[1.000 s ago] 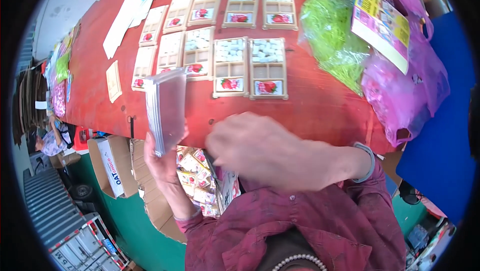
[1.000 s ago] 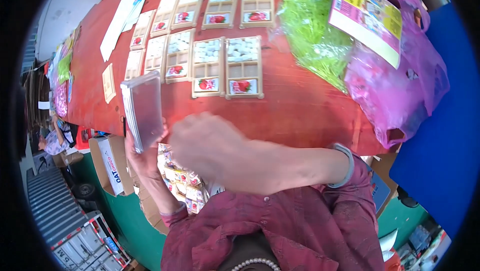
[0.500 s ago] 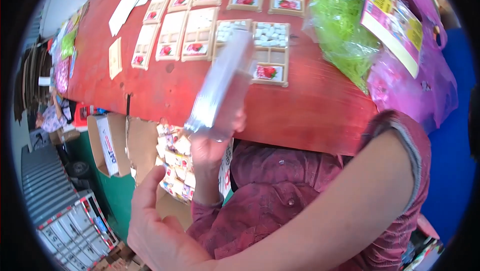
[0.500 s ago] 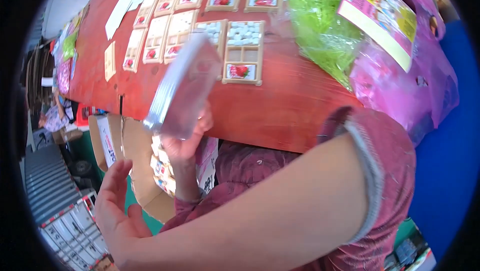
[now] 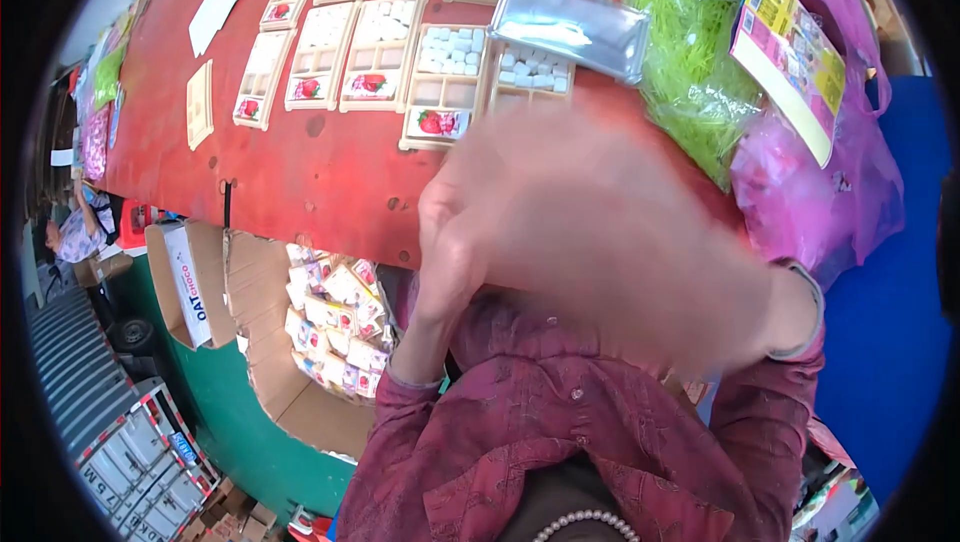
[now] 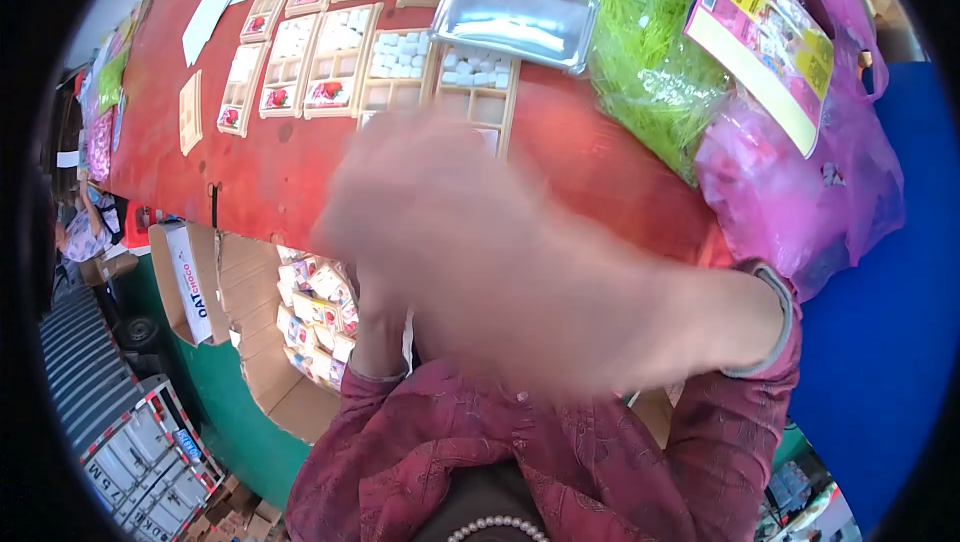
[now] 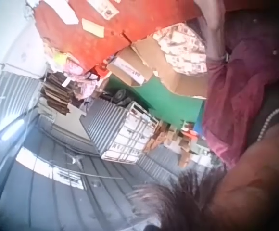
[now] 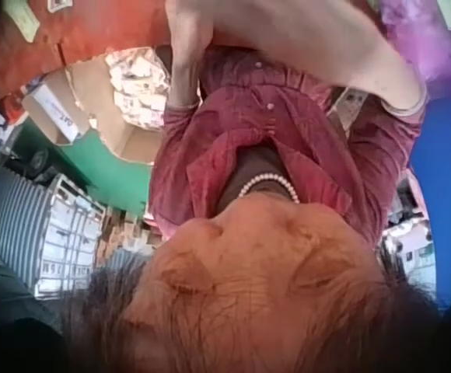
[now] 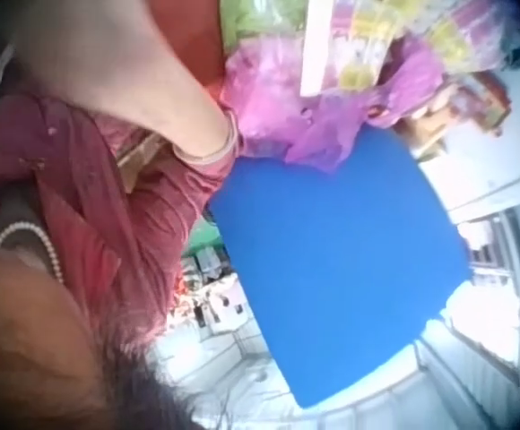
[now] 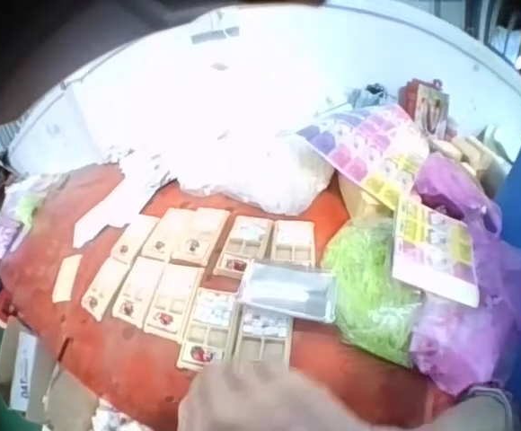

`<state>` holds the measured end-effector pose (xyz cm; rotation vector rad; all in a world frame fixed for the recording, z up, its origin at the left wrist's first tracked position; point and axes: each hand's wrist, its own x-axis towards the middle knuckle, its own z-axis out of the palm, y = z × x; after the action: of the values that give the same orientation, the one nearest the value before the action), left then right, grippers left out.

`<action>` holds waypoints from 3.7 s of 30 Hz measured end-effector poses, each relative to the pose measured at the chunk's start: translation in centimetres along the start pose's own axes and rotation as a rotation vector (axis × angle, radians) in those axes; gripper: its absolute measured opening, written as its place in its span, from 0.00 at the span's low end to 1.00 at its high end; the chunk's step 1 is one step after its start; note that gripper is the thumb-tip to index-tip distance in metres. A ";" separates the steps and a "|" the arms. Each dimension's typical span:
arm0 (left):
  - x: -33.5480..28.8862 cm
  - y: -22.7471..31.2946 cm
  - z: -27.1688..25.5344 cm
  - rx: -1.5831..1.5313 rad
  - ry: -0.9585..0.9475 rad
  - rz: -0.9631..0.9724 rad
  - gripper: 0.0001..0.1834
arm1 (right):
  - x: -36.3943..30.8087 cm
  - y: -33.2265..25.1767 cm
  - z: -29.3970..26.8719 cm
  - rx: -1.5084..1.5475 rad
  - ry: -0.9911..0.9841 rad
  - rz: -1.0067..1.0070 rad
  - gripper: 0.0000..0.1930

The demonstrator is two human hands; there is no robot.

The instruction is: Packaging small white blocks into plastic containers and applying labels.

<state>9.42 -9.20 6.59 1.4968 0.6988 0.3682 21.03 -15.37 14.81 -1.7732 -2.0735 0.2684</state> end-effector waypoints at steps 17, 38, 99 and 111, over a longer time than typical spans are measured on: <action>-0.9 -3.1 -0.2 -0.704 -0.019 -0.052 0.13 | -2.4 13.1 5.7 -0.574 0.268 0.241 0.05; 3.9 0.2 1.0 -0.654 -0.031 0.077 0.30 | -3.6 6.4 -1.0 0.372 0.305 0.506 0.05; -2.3 -2.7 -1.2 -0.808 -0.078 -0.007 0.46 | -11.2 2.7 6.7 0.045 0.089 0.529 0.06; -2.3 -2.1 2.3 -0.745 -0.187 -0.036 0.43 | -7.7 -0.6 3.0 0.963 0.129 0.426 0.12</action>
<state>8.71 -12.53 4.81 0.7958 0.3712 0.3977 20.14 -22.70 10.96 -1.4875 -1.1041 1.0319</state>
